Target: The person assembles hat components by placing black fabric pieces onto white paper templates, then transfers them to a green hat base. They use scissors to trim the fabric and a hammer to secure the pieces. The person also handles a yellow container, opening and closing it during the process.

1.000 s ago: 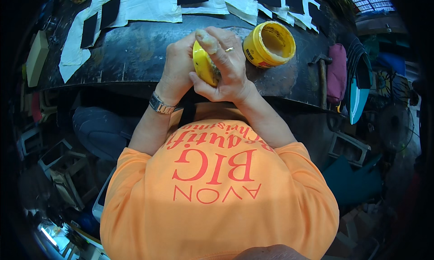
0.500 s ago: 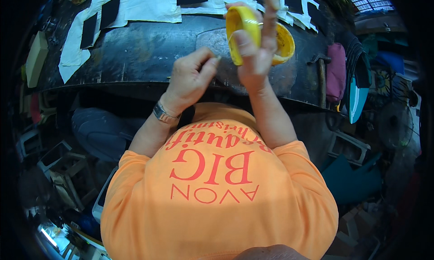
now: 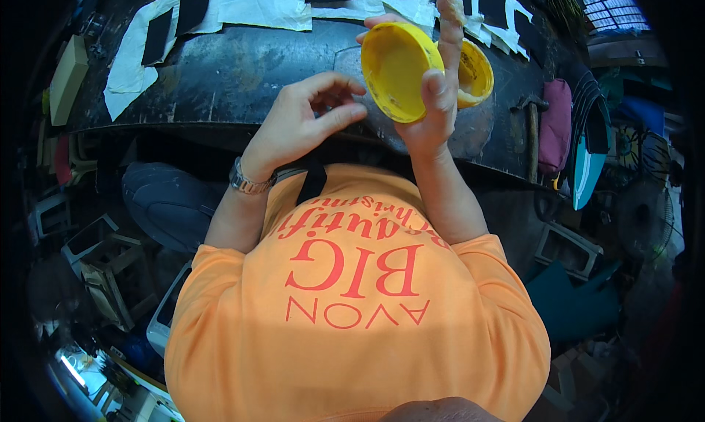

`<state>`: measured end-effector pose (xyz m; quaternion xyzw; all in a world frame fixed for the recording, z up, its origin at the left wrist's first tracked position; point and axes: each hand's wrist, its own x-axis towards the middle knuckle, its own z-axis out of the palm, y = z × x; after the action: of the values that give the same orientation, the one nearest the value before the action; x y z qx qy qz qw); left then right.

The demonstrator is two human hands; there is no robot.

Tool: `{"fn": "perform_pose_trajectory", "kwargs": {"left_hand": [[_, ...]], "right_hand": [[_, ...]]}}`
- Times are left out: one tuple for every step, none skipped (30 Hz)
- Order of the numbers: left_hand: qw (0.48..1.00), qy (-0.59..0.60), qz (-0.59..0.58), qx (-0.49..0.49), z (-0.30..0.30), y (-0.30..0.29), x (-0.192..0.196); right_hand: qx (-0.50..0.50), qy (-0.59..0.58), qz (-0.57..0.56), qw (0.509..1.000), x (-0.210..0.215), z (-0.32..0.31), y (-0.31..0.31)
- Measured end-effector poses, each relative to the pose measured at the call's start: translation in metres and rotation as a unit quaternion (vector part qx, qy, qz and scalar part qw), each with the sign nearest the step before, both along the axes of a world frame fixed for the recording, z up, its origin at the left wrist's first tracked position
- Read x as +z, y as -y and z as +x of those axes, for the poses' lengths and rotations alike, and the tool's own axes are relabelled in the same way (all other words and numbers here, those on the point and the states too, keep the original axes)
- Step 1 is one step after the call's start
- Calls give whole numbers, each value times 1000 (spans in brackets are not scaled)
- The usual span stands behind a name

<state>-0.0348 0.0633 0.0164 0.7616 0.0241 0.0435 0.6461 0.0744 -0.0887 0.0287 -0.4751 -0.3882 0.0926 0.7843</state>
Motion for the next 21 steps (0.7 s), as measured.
{"fn": "perform_pose_trajectory", "kwargs": {"left_hand": [[999, -5, -30, 8, 5, 3, -1], [998, -12, -60, 15, 10, 5, -3], [996, -19, -89, 23, 15, 9, -4], [992, -26, -118, 31, 18, 11, -6], [990, 1, -135, 50, 21, 17, -9], [986, -9, -162, 43, 21, 18, -10], [981, -19, -188, 34, 21, 19, -11], [977, -27, -210, 26, 21, 19, -12], [973, -32, -229, 22, 21, 20, -13], [969, -34, -244, 20, 20, 20, -13], [965, -33, -258, 18, 19, 20, -14], [967, -32, -251, 18, 18, 19, -15], [970, -27, -242, 18, 16, 19, -15], [973, -20, -227, 21, 16, 18, -15], [974, -21, -223, 22, 15, 17, -16], [977, -19, -213, 26, 14, 16, -16], [979, -17, -203, 29, 14, 14, -16], [984, -18, -179, 13, 13, 13, -16], [988, -18, -155, -2, 14, 10, -16], [992, -26, -124, -9, 13, 9, -16], [993, -22, -111, -22, 12, 9, -16]], "right_hand": [[10, 4, 6, 1000, -1, 0, 0], [16, 3, 13, 1000, -2, -1, -1], [29, 13, 19, 999, -4, -2, -2], [23, 22, 17, 999, -5, -3, -3], [21, 43, 15, 999, -6, -5, -3], [18, 63, 12, 998, -7, -6, -4], [21, 48, 32, 998, -8, -9, -4], [16, 19, 56, 998, -10, -11, -4], [11, -10, 80, 997, -12, -14, -4], [7, -38, 103, 994, -14, -15, -3], [17, -32, 89, 995, -15, -14, -3], [27, -27, 75, 996, -17, -13, -4], [26, 8, 54, 998, -18, -10, -4], [24, 43, 34, 998, -19, -8, -4], [10, 107, 6, 994, -19, -4, -3], [1, 136, 3, 991, -19, -3, -3], [21, 141, 7, 990, -18, -1, -2], [27, 157, 8, 987, -17, -1, -2], [23, 181, -9, 983, -14, 0, -1], [19, 205, -25, 978, -12, 0, -1], [35, 190, -41, 980, -9, -1, 2]]}}
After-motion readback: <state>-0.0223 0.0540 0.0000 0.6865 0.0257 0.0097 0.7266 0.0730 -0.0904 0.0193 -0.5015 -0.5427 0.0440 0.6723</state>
